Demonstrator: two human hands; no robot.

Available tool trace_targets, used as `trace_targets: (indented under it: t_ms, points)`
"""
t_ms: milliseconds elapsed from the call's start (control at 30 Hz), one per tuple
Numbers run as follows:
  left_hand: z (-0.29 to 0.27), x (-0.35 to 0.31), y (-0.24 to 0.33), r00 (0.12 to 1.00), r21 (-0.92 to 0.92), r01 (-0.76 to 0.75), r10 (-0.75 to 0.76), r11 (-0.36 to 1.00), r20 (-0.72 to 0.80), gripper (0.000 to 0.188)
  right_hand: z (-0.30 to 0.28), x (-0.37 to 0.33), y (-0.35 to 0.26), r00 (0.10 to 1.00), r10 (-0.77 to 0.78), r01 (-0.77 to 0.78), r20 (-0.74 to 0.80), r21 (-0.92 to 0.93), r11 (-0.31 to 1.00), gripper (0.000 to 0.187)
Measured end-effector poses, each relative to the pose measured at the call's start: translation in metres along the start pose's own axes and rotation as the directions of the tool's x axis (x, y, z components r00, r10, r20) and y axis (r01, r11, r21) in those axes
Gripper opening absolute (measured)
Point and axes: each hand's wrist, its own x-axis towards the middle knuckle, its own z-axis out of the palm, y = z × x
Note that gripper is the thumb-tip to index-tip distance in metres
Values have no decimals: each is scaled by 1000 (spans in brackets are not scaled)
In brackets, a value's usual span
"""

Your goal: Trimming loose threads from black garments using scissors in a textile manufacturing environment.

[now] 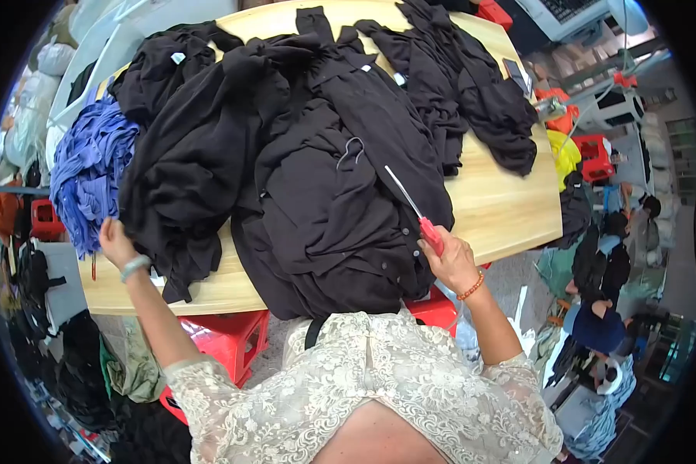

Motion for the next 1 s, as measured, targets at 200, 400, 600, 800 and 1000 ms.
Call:
trace_targets:
  t_ms: [200,400,600,800,1000]
  points:
    - [89,-272,101,618,9,-688,580,725,530,30,3,-9,16,997,35,-38,-65,-39,999,19]
    - [97,-377,96,419,331,-236,-212,914,883,31,5,-19,13,998,63,-63,-15,-13,998,22]
    - [111,-395,92,-101,192,972,-496,135,862,46,8,-31,19,998,56,-55,30,-16,998,22]
    - [126,-405,79,177,-116,983,-542,144,821,16,10,-39,25,1000,21,-21,-21,3,1000,20]
    - [108,-374,87,212,57,882,-502,468,838,17,6,-21,64,930,276,-281,-245,14,960,34]
